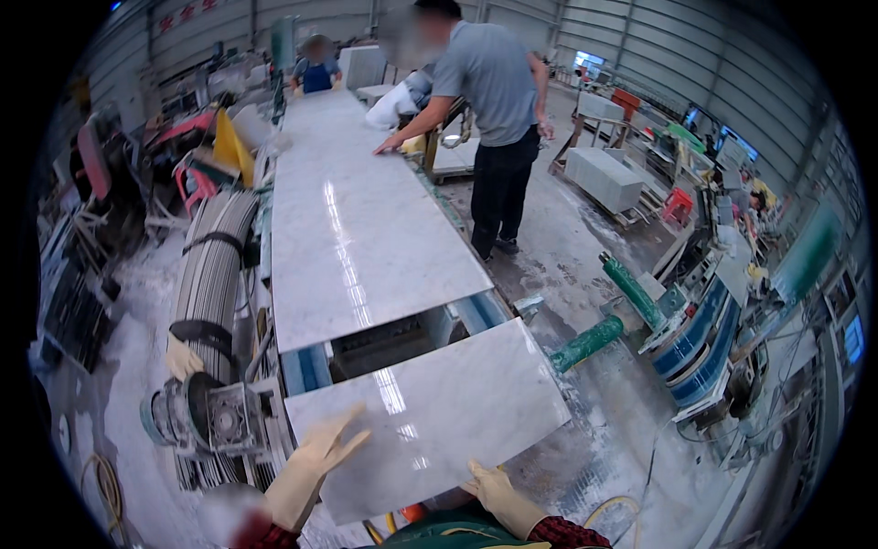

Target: The person feeds large rectangular stone tiles into a processing machine, guiding them through rollers and a cutting mechanism. They handle the tiles by hand, wearing gloves, and stack the processed pieces on a nearby surface.

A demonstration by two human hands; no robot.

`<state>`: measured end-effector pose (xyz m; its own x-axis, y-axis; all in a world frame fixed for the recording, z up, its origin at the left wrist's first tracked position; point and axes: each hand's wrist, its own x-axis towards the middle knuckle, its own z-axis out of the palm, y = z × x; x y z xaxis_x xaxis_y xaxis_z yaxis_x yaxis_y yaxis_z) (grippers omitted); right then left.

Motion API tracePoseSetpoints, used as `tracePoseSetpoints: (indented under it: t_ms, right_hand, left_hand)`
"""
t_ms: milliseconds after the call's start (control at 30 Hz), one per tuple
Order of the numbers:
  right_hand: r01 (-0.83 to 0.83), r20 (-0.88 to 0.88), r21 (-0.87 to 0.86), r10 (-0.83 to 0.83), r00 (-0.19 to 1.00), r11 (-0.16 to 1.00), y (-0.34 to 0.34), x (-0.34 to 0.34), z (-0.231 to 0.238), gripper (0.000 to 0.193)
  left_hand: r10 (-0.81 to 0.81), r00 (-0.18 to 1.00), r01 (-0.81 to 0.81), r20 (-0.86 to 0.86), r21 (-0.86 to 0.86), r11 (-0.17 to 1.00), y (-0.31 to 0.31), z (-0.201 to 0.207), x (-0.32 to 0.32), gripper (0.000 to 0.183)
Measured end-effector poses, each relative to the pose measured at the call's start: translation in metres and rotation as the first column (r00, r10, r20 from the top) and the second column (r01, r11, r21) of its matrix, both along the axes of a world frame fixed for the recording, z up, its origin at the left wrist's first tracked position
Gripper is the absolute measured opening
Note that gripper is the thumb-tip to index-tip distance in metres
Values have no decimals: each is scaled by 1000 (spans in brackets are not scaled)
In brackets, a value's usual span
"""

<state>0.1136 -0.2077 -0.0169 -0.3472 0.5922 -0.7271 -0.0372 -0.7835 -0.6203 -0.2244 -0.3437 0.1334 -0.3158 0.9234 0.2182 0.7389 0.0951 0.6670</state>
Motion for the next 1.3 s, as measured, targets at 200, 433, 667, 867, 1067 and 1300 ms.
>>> tracePoseSetpoints:
  t_ms: [200,433,667,867,1067,1300]
  right_hand:
    - [-182,-105,-77,174,979,980,17,6,-4,62]
    - [-349,-311,-73,311,898,934,11,15,-40,69]
    - [-417,-149,564,584,798,713,84,58,-67,50]
    - [-128,-275,452,274,922,883,275,185,58,39]
    - [411,-173,468,-375,911,782,413,364,77,42]
    - [604,23,440,-680,733,665,466,545,61,39]
  left_hand:
    - [-15,995,-45,-94,-600,798,130,-36,-66,73]
    - [233,969,-233,-84,-632,739,81,2,-40,62]
    - [219,905,-389,-364,-503,772,118,117,52,53]
    - [424,887,-458,-183,-457,762,278,113,204,59]
    - [117,914,-51,388,-176,983,465,17,372,50]
    - [72,869,158,490,-413,897,571,-60,535,65]
